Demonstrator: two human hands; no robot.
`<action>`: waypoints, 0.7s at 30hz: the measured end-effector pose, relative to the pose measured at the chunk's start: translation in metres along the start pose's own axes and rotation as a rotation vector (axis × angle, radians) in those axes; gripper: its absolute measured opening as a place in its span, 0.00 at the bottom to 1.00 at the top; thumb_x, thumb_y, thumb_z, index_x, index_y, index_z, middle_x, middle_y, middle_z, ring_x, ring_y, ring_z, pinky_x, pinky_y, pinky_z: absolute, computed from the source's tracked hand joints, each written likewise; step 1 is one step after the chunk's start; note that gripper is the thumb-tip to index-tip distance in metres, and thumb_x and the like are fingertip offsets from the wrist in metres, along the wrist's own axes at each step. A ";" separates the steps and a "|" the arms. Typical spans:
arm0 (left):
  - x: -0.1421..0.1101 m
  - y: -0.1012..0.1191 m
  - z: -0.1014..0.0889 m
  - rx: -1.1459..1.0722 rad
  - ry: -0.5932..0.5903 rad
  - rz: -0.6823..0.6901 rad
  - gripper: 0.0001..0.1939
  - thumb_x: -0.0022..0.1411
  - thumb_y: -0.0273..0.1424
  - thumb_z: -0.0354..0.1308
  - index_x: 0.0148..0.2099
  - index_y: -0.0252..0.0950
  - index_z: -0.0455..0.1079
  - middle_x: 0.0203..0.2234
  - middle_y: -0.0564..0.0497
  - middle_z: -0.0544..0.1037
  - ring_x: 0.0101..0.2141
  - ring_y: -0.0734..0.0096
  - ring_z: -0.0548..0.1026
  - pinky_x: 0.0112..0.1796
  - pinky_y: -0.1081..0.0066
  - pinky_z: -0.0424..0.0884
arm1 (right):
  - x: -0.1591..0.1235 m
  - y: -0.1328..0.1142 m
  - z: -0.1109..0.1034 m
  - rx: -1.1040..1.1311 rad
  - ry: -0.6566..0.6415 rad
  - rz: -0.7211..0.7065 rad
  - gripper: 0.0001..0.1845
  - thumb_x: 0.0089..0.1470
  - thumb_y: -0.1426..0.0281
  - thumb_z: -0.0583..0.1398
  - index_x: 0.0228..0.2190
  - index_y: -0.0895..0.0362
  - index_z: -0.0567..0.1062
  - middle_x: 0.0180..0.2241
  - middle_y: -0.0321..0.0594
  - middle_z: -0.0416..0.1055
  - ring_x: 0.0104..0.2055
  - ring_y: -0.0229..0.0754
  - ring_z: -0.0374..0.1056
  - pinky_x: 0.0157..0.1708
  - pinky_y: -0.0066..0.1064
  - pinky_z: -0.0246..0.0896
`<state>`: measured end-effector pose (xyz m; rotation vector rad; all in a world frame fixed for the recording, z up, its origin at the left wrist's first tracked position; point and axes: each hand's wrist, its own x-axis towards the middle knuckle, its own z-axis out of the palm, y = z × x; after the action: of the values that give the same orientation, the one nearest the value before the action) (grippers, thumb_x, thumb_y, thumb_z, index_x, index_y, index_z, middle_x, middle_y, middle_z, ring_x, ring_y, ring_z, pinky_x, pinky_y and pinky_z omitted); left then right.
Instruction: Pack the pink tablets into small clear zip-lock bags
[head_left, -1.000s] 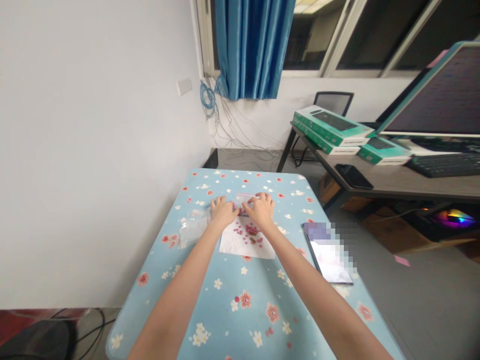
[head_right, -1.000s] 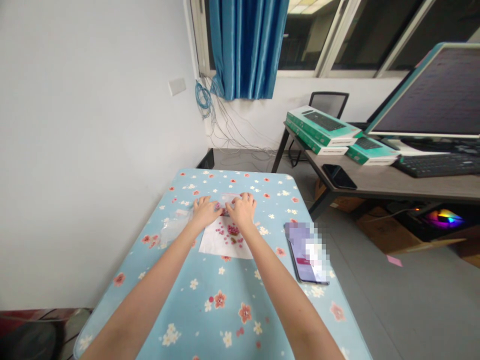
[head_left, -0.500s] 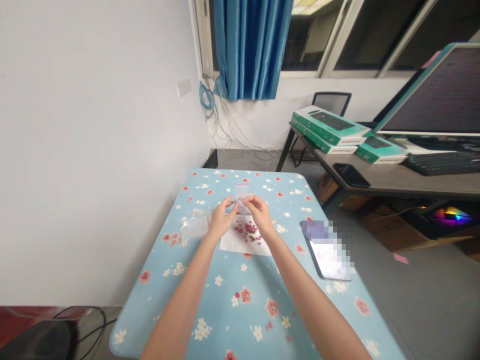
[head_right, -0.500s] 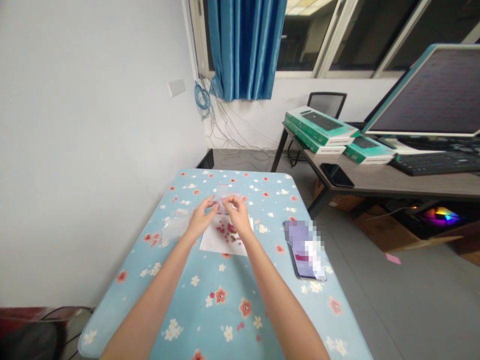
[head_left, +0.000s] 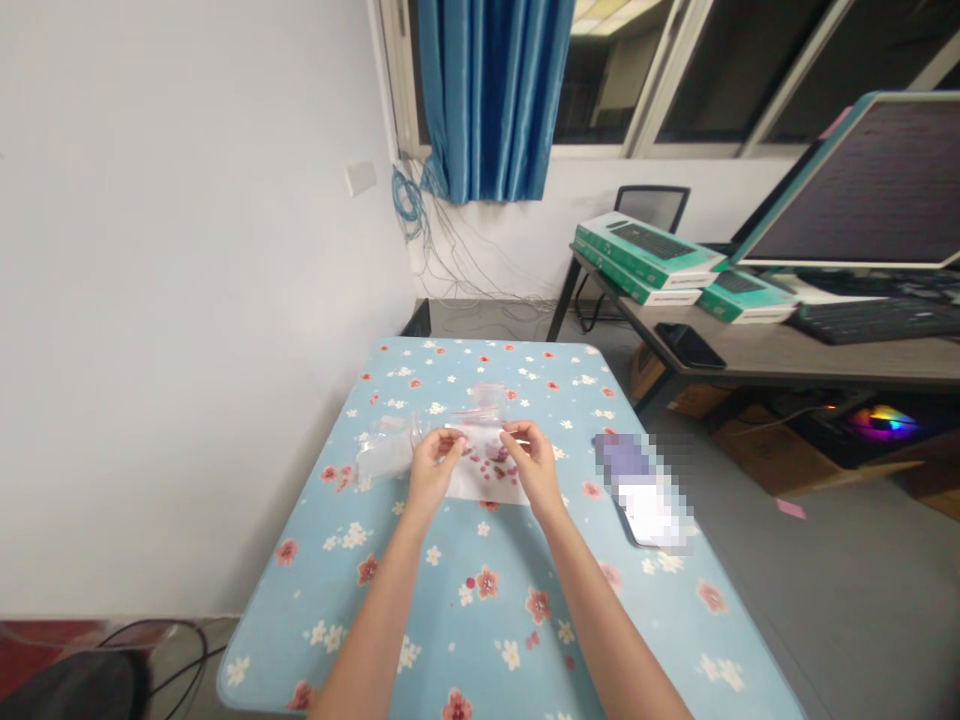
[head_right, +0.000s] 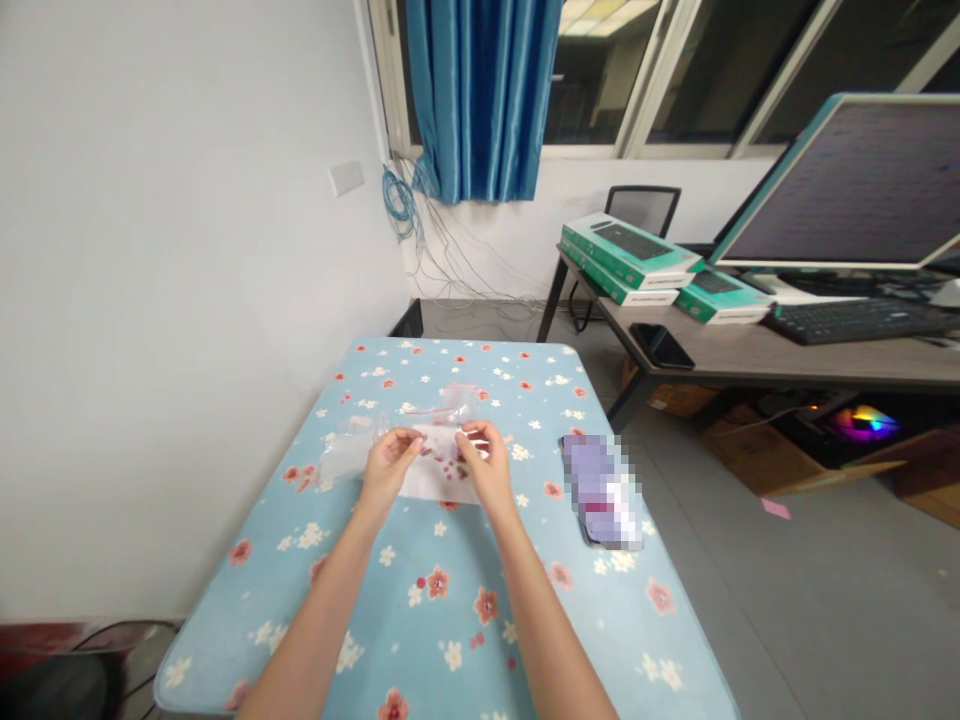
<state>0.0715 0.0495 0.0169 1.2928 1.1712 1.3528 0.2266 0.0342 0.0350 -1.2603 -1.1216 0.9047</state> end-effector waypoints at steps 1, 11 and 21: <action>-0.001 -0.001 -0.001 0.044 0.009 0.027 0.11 0.54 0.38 0.59 0.34 0.35 0.70 0.30 0.49 0.77 0.34 0.68 0.75 0.40 0.67 0.69 | -0.001 0.002 0.000 -0.011 0.021 -0.012 0.11 0.48 0.59 0.60 0.28 0.55 0.70 0.31 0.39 0.69 0.31 0.40 0.64 0.32 0.31 0.60; -0.019 0.007 -0.001 0.635 0.120 0.543 0.06 0.62 0.30 0.54 0.36 0.39 0.72 0.37 0.49 0.77 0.41 0.67 0.72 0.46 0.64 0.65 | -0.015 -0.007 0.002 0.194 -0.098 0.238 0.24 0.48 0.49 0.59 0.19 0.57 0.71 0.14 0.32 0.59 0.18 0.35 0.55 0.18 0.27 0.46; -0.024 0.007 0.001 0.809 0.130 0.636 0.09 0.62 0.27 0.53 0.37 0.42 0.75 0.40 0.49 0.78 0.41 0.64 0.71 0.46 0.62 0.65 | -0.016 -0.009 -0.005 0.318 -0.198 0.374 0.19 0.43 0.56 0.62 0.16 0.55 0.65 0.14 0.32 0.60 0.20 0.36 0.56 0.20 0.26 0.50</action>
<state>0.0731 0.0247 0.0208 2.3298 1.5528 1.4555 0.2270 0.0163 0.0419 -1.1488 -0.8584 1.4551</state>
